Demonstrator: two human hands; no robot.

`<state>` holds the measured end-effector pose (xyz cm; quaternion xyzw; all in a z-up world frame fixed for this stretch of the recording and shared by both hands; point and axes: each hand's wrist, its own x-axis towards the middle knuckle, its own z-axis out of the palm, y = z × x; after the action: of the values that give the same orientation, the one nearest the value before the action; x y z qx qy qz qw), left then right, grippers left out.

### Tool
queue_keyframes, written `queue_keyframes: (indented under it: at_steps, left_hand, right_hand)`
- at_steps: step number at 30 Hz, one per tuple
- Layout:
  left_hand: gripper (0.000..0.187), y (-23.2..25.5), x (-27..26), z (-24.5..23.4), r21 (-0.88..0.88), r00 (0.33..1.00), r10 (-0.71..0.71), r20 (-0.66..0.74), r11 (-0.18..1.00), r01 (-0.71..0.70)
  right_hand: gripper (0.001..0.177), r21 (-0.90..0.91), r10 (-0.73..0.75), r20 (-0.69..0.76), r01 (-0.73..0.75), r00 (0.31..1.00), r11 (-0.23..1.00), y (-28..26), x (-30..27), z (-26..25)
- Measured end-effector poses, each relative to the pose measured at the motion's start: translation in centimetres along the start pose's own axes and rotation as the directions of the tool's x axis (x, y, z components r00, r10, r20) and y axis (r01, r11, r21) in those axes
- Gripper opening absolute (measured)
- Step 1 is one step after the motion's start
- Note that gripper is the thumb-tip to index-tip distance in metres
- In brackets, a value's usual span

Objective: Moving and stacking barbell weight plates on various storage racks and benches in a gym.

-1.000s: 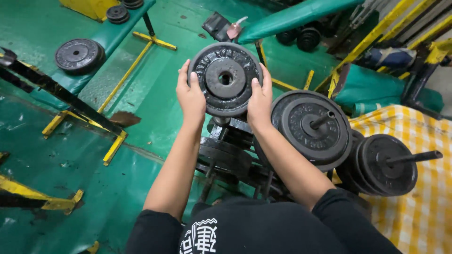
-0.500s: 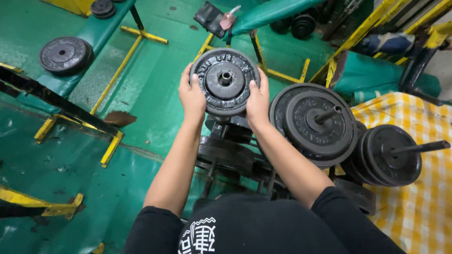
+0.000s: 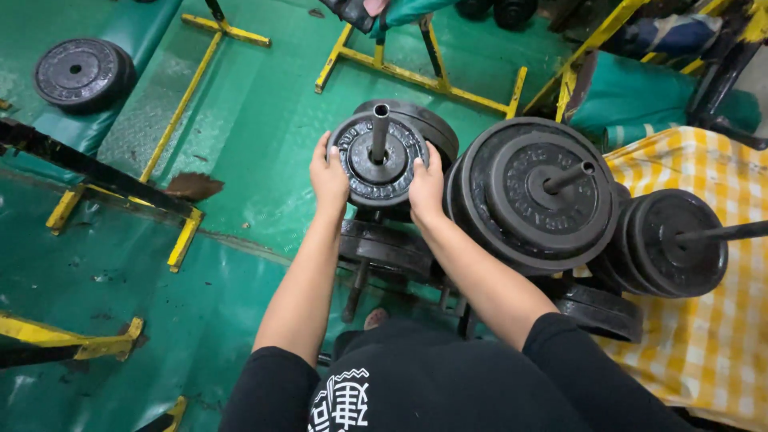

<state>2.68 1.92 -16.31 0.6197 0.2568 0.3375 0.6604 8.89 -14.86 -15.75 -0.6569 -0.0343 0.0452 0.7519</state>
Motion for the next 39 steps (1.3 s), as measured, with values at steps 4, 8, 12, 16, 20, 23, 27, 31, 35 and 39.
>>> queue_keyframes:
  at_steps: [4, 8, 12, 16, 20, 23, 27, 31, 35, 39]
  left_hand:
    - [0.039, -3.3, 0.1, -0.2, 0.007, 0.999, -0.044, 0.012, 0.999, 0.044]
    - [0.038, -6.9, 0.2, -0.4, 0.127, 1.000, 0.001, -0.005, 0.992, -0.001]
    - [0.038, -8.9, -0.2, -0.6, 0.126, 0.999, -0.041, -0.008, 0.991, 0.041]
    - [0.038, -10.3, -0.5, -0.7, 0.123, 1.000, -0.027, -0.009, 0.992, 0.028]
    - [0.038, -11.5, -1.1, -0.9, 0.153, 0.999, -0.018, -0.030, 0.988, 0.023]
    - [0.039, -11.2, -1.2, -0.9, 0.163, 0.996, -0.084, -0.037, 0.983, 0.089]
    - [0.041, -11.2, -1.1, -0.9, 0.180, 0.996, -0.078, -0.031, 0.980, 0.083]
    - [0.040, -11.4, -1.3, -1.0, 0.227, 0.999, -0.041, -0.019, 0.973, 0.044]
    - [0.044, -10.9, -1.3, -1.2, 0.306, 0.996, -0.088, 0.022, 0.949, 0.077]
    - [0.063, -9.2, -2.6, -1.7, 0.544, 0.991, 0.059, 0.117, 0.831, -0.113]
  right_hand:
    - [0.041, -0.097, 0.015, -0.069, -0.022, 0.997, 0.995, 2.5, 0.2, -0.1]
    - [0.041, -0.194, 0.029, -0.101, -0.048, 0.994, 0.980, 5.2, 0.4, -0.6]
    - [0.042, -0.217, 0.045, -0.093, -0.064, 0.995, 0.974, 6.8, 0.3, -1.2]
    - [0.044, -0.366, -0.027, -0.038, 0.011, 0.999, 0.931, 7.5, 0.6, -1.7]
    - [0.046, -0.464, -0.064, -0.011, 0.052, 0.998, 0.884, 8.8, 0.9, -2.0]
    - [0.046, -0.480, -0.110, 0.017, 0.104, 0.994, 0.871, 10.6, 1.4, -2.5]
    - [0.046, -0.518, -0.141, 0.029, 0.136, 0.990, 0.844, 11.6, 1.7, -2.7]
    - [0.050, -0.571, -0.122, 0.021, 0.112, 0.992, 0.814, 12.0, 1.4, -2.7]
    - [0.061, -0.670, -0.121, 0.076, 0.141, 0.990, 0.729, 11.0, 1.4, -2.2]
    - [0.081, -0.798, -0.089, 0.180, 0.199, 0.980, 0.570, 5.7, -0.7, -1.1]
